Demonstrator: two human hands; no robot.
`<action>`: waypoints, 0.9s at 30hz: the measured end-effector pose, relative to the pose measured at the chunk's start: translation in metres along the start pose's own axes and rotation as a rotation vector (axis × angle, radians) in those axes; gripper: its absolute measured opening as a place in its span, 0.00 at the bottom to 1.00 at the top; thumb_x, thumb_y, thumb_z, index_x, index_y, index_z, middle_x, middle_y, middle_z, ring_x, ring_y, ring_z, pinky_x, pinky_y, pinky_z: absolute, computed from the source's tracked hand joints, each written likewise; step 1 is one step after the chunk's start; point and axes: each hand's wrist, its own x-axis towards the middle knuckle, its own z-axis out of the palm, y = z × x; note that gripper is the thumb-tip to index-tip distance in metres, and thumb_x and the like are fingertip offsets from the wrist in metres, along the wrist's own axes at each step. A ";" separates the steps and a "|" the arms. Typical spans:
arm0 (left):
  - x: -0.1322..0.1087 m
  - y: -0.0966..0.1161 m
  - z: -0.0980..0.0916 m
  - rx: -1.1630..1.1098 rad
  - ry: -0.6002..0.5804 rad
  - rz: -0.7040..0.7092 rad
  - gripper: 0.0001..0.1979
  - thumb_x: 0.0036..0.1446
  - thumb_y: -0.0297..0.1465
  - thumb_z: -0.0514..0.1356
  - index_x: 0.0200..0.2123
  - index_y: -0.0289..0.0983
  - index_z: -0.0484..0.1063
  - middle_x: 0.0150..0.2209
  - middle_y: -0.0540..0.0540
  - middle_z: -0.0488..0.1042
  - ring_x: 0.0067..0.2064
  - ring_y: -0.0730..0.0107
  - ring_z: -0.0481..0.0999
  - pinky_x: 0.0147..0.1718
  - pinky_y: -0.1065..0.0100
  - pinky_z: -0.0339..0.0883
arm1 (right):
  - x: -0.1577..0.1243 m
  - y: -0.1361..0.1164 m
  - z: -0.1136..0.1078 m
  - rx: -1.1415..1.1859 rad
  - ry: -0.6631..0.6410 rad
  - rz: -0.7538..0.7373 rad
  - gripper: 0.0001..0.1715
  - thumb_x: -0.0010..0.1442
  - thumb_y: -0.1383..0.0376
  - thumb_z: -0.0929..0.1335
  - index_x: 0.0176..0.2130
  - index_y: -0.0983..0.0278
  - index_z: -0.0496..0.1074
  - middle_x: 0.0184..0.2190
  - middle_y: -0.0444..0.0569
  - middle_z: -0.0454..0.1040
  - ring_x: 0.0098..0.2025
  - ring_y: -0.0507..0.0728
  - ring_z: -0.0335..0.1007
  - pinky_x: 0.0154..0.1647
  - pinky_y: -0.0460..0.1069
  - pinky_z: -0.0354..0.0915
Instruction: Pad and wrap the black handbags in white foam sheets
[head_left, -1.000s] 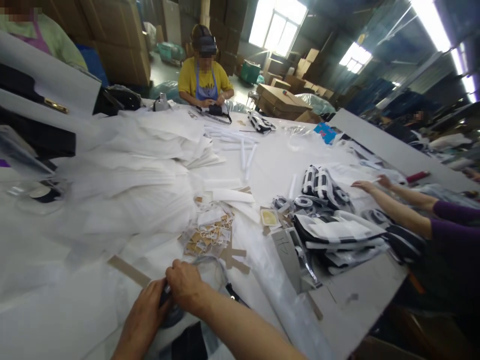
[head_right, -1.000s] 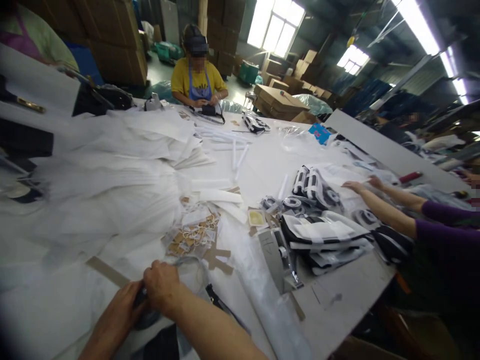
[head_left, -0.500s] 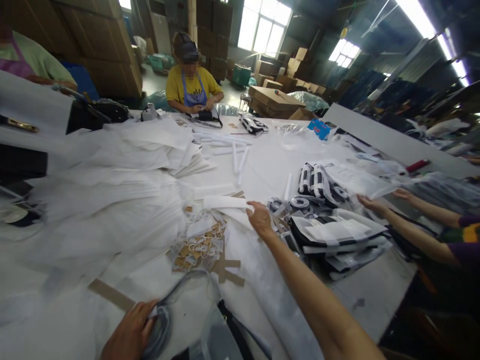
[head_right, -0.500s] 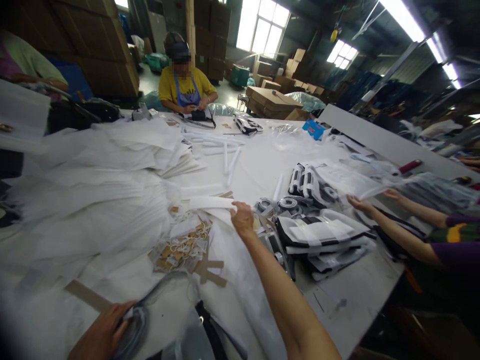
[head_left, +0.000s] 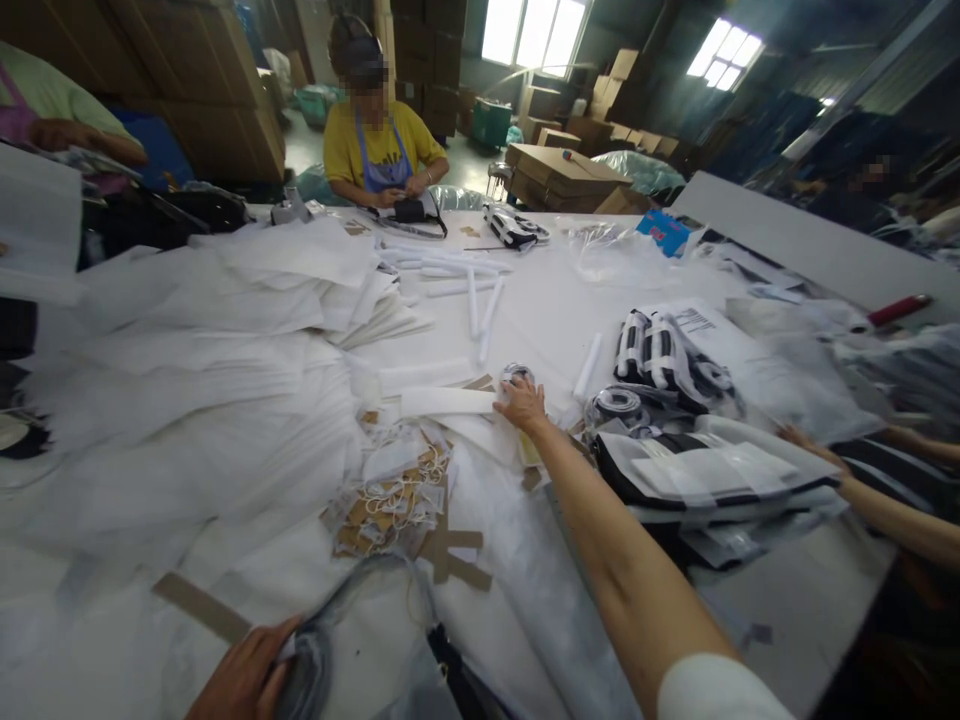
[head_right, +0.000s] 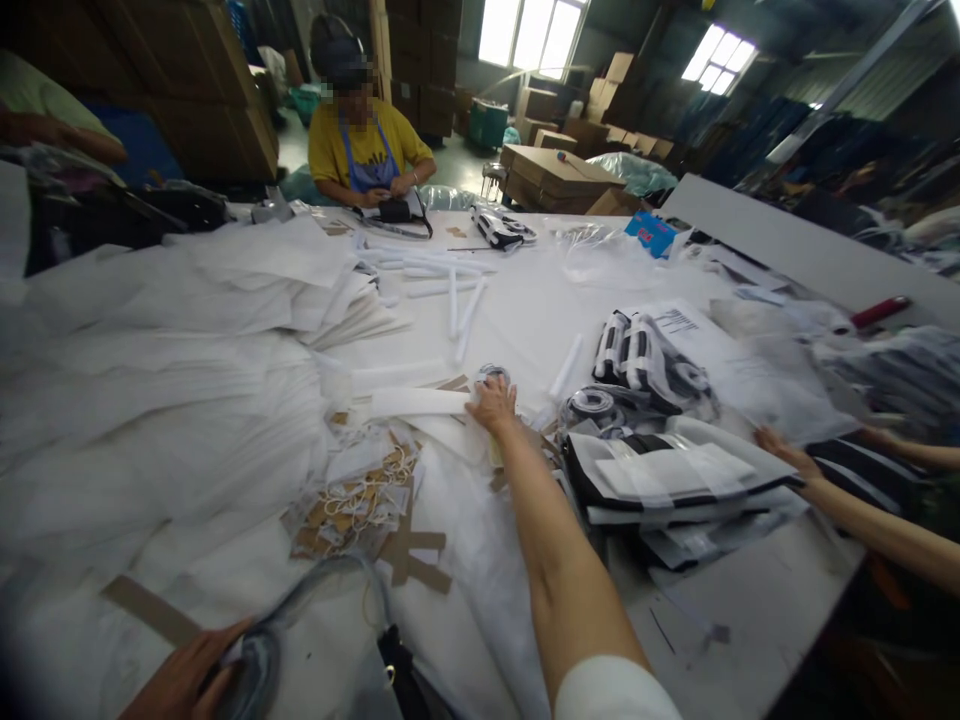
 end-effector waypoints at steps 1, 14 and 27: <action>0.000 0.006 -0.004 0.013 -0.001 -0.008 0.16 0.54 0.40 0.54 0.41 0.44 0.78 0.38 0.48 0.81 0.40 0.58 0.80 0.42 0.60 0.76 | 0.000 -0.009 -0.001 0.014 0.010 -0.054 0.30 0.57 0.56 0.69 0.59 0.52 0.67 0.68 0.46 0.55 0.71 0.62 0.37 0.68 0.64 0.35; 0.004 0.069 -0.037 0.173 -0.177 -0.133 0.15 0.58 0.23 0.57 0.48 0.38 0.73 0.42 0.44 0.75 0.47 0.60 0.73 0.49 0.62 0.67 | -0.189 -0.019 -0.003 0.507 -0.252 -0.255 0.15 0.56 0.55 0.67 0.35 0.60 0.78 0.31 0.45 0.80 0.34 0.56 0.74 0.37 0.49 0.65; 0.003 0.073 -0.038 0.170 -0.165 -0.139 0.12 0.58 0.24 0.59 0.46 0.38 0.73 0.43 0.44 0.74 0.49 0.60 0.72 0.47 0.64 0.66 | -0.213 -0.083 0.077 0.206 -0.194 0.119 0.21 0.46 0.52 0.72 0.37 0.60 0.71 0.37 0.51 0.77 0.39 0.60 0.72 0.33 0.49 0.59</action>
